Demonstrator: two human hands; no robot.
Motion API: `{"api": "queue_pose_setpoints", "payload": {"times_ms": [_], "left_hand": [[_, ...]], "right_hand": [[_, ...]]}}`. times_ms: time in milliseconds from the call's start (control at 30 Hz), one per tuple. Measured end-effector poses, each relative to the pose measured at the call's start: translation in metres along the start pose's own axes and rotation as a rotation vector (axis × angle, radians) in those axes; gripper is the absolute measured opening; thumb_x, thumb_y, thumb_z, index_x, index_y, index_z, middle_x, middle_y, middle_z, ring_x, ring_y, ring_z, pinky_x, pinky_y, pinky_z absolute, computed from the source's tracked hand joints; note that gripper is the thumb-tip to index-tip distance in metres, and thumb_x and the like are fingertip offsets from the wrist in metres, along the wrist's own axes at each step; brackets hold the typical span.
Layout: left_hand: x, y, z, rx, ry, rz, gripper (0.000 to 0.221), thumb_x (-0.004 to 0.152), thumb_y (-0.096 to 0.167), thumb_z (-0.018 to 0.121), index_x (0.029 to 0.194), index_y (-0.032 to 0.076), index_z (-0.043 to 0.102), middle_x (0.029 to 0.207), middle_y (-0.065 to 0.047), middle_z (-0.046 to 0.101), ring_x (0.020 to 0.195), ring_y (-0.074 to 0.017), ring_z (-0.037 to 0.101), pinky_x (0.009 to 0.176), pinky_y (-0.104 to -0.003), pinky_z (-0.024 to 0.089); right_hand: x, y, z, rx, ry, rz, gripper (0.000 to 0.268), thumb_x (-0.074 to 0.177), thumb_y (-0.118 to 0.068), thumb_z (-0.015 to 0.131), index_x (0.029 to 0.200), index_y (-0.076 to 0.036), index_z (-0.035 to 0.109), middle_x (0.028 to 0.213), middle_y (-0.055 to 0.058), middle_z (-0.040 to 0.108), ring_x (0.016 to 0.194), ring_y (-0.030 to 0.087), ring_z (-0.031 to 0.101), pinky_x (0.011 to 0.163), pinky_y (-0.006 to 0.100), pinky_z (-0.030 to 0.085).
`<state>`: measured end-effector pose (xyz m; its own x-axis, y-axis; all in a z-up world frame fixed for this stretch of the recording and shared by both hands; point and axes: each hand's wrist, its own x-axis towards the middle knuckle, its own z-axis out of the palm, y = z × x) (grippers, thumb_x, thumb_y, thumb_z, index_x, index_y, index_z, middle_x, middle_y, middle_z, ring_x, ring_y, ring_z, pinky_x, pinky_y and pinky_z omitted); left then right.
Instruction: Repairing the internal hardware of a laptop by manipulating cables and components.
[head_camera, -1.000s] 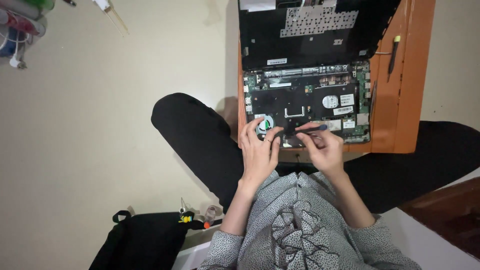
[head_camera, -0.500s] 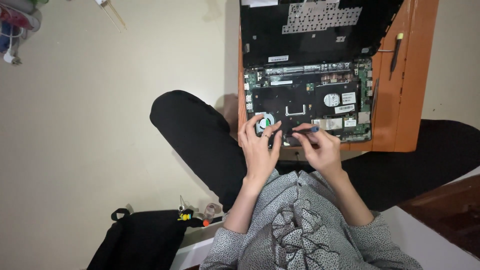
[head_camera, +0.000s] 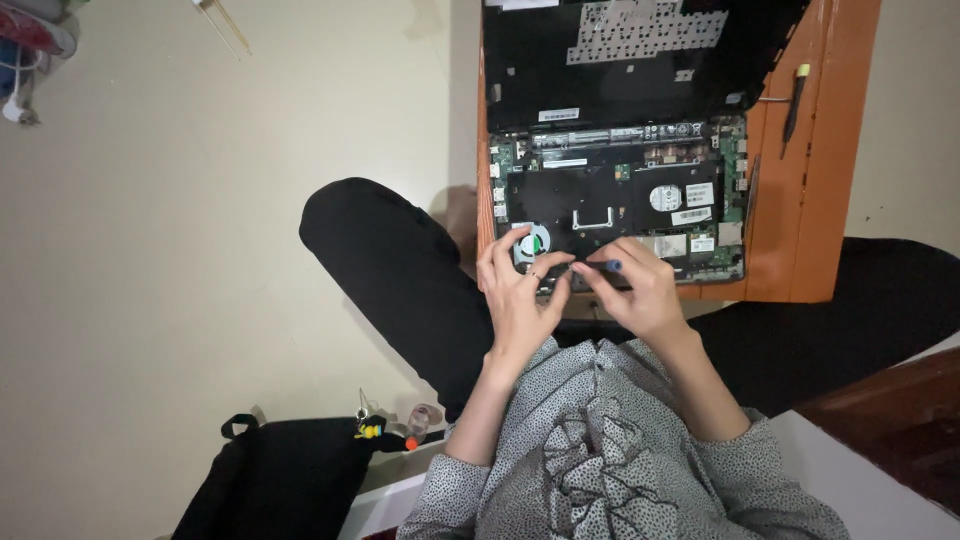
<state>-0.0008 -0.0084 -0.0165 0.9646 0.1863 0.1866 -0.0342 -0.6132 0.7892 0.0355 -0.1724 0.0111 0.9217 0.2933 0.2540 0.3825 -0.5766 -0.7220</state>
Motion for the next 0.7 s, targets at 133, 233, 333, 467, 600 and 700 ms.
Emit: {"api": "queue_pose_setpoints", "payload": {"times_ms": [133, 233, 333, 467, 600, 700], "left_hand": [[-0.003, 0.001, 0.007, 0.003, 0.038, -0.017, 0.022, 0.076, 0.030, 0.083, 0.095, 0.034, 0.074, 0.132, -0.001, 0.051, 0.129, -0.0344, 0.042, 0.108, -0.054, 0.034], [-0.004, -0.001, 0.013, 0.020, 0.094, -0.009, 0.017, 0.075, 0.031, 0.084, 0.089, 0.033, 0.074, 0.128, 0.001, 0.054, 0.127, -0.0320, 0.044, 0.107, -0.052, 0.037], [-0.003, -0.001, 0.015, 0.034, 0.135, 0.000, 0.014, 0.076, 0.031, 0.085, 0.085, 0.032, 0.075, 0.126, 0.003, 0.057, 0.126, -0.0301, 0.046, 0.106, -0.049, 0.038], [-0.003, -0.001, 0.013, 0.017, 0.145, 0.018, 0.012, 0.077, 0.030, 0.083, 0.086, 0.031, 0.075, 0.125, 0.004, 0.058, 0.125, -0.0306, 0.047, 0.106, -0.048, 0.038], [-0.003, -0.003, 0.015, 0.016, 0.155, 0.022, 0.015, 0.076, 0.027, 0.086, 0.086, 0.029, 0.075, 0.124, 0.004, 0.058, 0.125, -0.0303, 0.047, 0.104, -0.049, 0.039], [-0.002, -0.002, 0.014, 0.024, 0.142, 0.038, 0.014, 0.077, 0.028, 0.085, 0.088, 0.030, 0.076, 0.125, 0.004, 0.058, 0.125, -0.0308, 0.047, 0.104, -0.049, 0.039]], "right_hand": [[0.005, -0.003, -0.003, 0.008, -0.038, -0.025, 0.015, 0.095, -0.016, 0.077, 0.084, -0.007, 0.070, 0.068, 0.009, 0.062, 0.067, 0.032, 0.064, 0.066, 0.038, 0.054], [0.008, -0.004, -0.006, -0.003, -0.056, -0.041, 0.017, 0.095, -0.015, 0.076, 0.083, -0.006, 0.068, 0.066, 0.010, 0.058, 0.064, 0.033, 0.061, 0.064, 0.040, 0.052], [0.004, 0.003, -0.005, -0.023, -0.088, -0.047, 0.014, 0.095, -0.016, 0.076, 0.087, -0.008, 0.070, 0.070, 0.010, 0.059, 0.068, 0.033, 0.062, 0.065, 0.040, 0.053], [0.015, -0.016, -0.017, 0.118, -0.132, 0.012, 0.019, 0.086, -0.007, 0.082, 0.104, -0.006, 0.075, 0.092, 0.011, 0.075, 0.084, 0.033, 0.071, 0.079, 0.043, 0.056], [0.011, -0.015, -0.025, 0.244, -0.191, 0.057, 0.010, 0.089, 0.003, 0.073, 0.098, 0.001, 0.076, 0.090, 0.019, 0.076, 0.084, 0.037, 0.073, 0.082, 0.047, 0.056], [0.003, 0.004, -0.019, 0.117, -0.150, -0.036, 0.007, 0.091, -0.005, 0.075, 0.098, -0.006, 0.078, 0.096, 0.012, 0.078, 0.091, 0.034, 0.074, 0.086, 0.044, 0.057]]}}
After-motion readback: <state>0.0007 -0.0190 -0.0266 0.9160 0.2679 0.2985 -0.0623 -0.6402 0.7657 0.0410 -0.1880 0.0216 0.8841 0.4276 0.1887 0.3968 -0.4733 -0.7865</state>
